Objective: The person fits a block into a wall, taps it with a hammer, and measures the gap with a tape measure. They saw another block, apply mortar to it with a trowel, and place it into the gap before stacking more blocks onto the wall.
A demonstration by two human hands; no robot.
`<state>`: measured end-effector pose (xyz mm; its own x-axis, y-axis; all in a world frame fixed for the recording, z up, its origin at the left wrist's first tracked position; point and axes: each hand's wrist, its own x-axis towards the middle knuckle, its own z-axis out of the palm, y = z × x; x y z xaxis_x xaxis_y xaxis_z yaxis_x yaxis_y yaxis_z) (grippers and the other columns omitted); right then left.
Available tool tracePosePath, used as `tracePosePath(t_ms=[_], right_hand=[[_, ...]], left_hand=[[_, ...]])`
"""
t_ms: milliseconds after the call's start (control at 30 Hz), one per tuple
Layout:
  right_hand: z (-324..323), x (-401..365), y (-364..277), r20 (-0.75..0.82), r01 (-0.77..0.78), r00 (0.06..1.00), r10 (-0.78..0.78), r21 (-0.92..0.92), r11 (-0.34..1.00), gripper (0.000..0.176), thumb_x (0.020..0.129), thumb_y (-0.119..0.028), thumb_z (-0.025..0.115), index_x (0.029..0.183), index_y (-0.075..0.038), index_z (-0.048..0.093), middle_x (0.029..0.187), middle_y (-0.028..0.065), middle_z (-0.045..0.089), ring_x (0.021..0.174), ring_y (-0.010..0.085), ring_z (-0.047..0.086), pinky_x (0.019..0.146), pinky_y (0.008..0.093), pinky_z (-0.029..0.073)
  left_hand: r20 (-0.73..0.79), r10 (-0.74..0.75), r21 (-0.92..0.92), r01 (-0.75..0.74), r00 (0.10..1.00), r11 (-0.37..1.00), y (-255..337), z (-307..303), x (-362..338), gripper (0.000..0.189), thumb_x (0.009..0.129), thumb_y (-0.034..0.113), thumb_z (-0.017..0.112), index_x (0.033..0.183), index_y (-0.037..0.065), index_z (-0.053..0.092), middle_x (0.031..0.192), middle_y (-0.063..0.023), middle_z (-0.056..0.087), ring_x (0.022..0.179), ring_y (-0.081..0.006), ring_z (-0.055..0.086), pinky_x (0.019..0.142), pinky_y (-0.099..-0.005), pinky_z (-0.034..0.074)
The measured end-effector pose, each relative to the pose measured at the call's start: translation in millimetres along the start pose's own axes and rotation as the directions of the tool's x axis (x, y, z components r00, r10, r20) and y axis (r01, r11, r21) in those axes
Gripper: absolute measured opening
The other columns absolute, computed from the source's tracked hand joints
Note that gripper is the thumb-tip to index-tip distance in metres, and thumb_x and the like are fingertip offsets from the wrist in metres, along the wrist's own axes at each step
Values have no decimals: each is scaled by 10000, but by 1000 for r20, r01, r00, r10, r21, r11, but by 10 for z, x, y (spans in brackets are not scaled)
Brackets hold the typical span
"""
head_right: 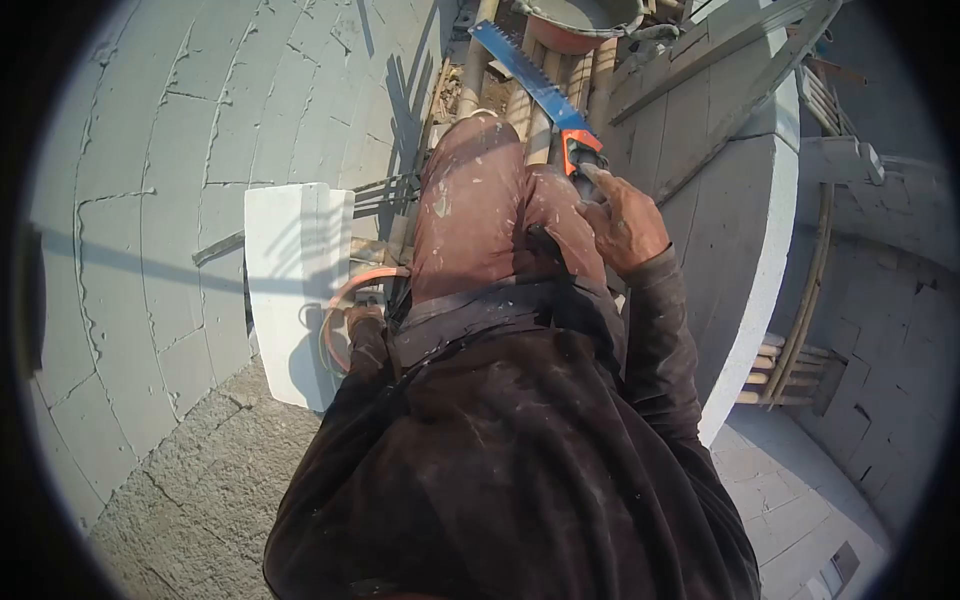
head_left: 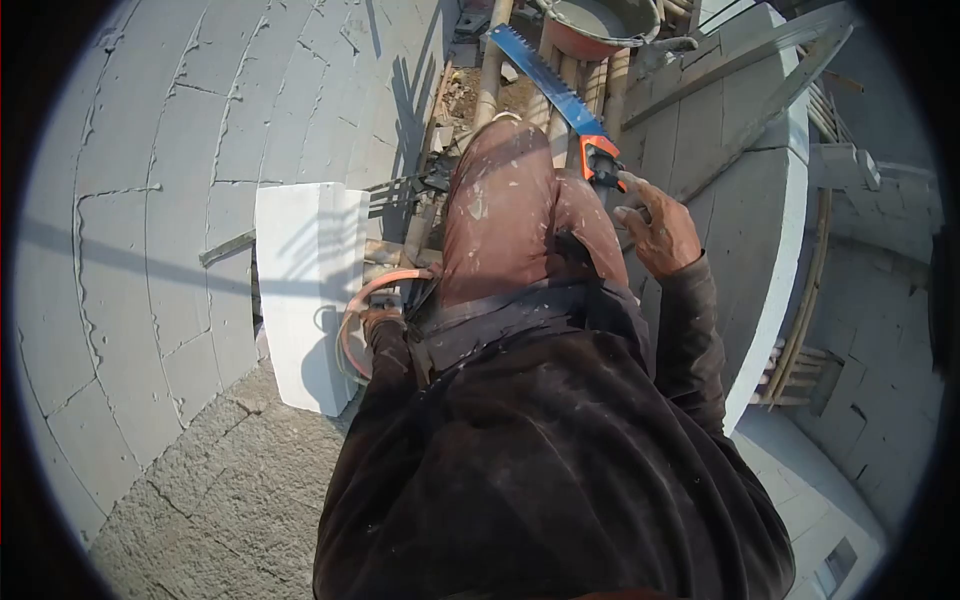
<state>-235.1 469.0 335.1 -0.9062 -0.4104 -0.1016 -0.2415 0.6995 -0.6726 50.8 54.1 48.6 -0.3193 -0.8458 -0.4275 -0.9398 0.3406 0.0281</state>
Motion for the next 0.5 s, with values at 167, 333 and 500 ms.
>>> tracePosePath(t_ms=[167, 333, 500], right_hand=[[-418, -409, -114, -197, -39, 980, 24, -71, 997, 445, 877, -100, 693, 1307, -12, 620, 1041, 216, 680, 910, 409, 671, 786, 448, 528], [-1020, -883, -211, -463, -250, 874, 148, -168, 953, 420, 889, -101, 708, 1298, -40, 635, 989, 174, 695, 824, 336, 708, 715, 405, 545], [-1396, -1354, 174, -746, -605, 642, 178, -350, 715, 569, 927, -223, 692, 1446, -62, 523, 1165, 194, 634, 1037, 352, 657, 883, 443, 528]], left_hand=[[-7, 121, -35, -121, 993, 992, -42, -15, -34, 627, 894, 298, 769, 1378, 10, 492, 1256, -172, 661, 1036, -342, 683, 860, -459, 572], [16, 208, -62, -207, 978, 976, 127, 8, -4, 621, 905, 313, 755, 1380, 15, 488, 1234, -166, 660, 1017, -338, 681, 852, -463, 571], [14, 268, -126, -265, 963, 956, 258, -46, 32, 616, 916, 328, 740, 1383, 20, 483, 1212, -161, 660, 997, -335, 680, 843, -467, 571]])
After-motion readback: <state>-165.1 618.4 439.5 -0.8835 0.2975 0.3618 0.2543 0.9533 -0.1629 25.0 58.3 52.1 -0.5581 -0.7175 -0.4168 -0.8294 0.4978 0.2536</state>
